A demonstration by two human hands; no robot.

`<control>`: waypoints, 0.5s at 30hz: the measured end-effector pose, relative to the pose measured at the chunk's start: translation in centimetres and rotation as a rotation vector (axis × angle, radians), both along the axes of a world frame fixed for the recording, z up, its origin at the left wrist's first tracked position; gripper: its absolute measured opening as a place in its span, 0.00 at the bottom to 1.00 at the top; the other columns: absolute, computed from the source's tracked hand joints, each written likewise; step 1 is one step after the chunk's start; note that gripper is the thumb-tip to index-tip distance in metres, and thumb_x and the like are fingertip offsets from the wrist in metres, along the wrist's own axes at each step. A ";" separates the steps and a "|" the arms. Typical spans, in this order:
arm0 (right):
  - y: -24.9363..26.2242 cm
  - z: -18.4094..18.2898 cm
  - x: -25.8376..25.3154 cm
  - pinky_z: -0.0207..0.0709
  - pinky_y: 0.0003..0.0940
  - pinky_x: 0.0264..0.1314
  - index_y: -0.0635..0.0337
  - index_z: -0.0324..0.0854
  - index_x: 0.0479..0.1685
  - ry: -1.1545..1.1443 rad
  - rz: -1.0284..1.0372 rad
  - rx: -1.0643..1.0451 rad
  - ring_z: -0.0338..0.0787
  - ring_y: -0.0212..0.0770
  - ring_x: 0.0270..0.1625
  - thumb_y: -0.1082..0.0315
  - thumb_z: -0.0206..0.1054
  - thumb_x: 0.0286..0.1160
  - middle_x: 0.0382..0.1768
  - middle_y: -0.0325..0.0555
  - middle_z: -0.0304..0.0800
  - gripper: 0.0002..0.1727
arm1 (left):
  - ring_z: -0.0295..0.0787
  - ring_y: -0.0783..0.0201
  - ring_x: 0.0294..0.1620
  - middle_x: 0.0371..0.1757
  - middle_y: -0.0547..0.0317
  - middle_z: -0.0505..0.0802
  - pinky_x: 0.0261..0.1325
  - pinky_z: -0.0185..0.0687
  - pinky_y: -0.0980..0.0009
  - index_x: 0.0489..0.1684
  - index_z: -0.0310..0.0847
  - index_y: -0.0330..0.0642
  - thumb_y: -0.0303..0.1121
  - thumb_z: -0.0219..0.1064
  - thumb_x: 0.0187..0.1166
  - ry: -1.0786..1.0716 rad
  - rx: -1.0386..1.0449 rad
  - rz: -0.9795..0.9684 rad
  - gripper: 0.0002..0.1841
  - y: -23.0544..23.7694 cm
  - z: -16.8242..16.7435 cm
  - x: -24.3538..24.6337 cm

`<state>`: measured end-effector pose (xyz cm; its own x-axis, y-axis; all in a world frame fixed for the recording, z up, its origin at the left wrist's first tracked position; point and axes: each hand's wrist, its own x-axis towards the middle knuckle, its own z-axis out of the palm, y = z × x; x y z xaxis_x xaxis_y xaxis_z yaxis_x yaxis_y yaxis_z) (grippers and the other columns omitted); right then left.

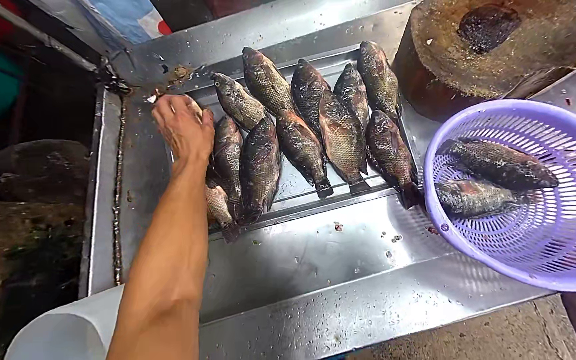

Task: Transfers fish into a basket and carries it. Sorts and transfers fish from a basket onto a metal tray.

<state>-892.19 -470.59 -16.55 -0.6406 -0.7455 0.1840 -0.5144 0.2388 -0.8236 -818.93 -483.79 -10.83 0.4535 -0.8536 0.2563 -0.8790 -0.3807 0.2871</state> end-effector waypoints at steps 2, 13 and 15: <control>-0.2 0.1 0.8 0.73 0.29 0.81 0.77 0.58 0.84 -0.101 0.011 -0.042 0.81 0.36 0.76 0.65 0.59 0.85 0.75 0.62 0.77 0.33 | 0.63 0.23 0.82 0.80 0.22 0.71 0.78 0.60 0.28 0.76 0.70 0.28 0.49 0.56 0.85 0.014 0.080 -0.042 0.32 1.9 -0.2 -0.6; -0.6 2.7 1.6 0.59 0.75 0.76 0.71 0.83 0.64 0.406 0.018 0.396 0.68 0.73 0.82 0.56 0.77 0.62 0.79 0.74 0.69 0.33 | 0.62 0.26 0.85 0.81 0.19 0.70 0.86 0.56 0.37 0.76 0.68 0.22 0.42 0.53 0.88 0.136 -0.111 -0.450 0.29 4.8 7.5 -16.9; 0.1 2.4 0.7 0.60 0.73 0.77 0.67 0.85 0.63 0.394 -0.010 0.382 0.70 0.70 0.81 0.58 0.76 0.64 0.80 0.70 0.70 0.29 | 0.73 0.30 0.79 0.73 0.23 0.81 0.82 0.65 0.39 0.67 0.77 0.23 0.36 0.66 0.79 0.197 -0.095 -0.738 0.25 5.5 9.5 -26.6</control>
<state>-891.48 -470.53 -14.13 -0.5856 -0.8004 0.1285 -0.7624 0.4900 -0.4227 -845.50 -478.29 -1.38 -0.1805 -0.9312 0.3168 -0.8248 0.3188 0.4670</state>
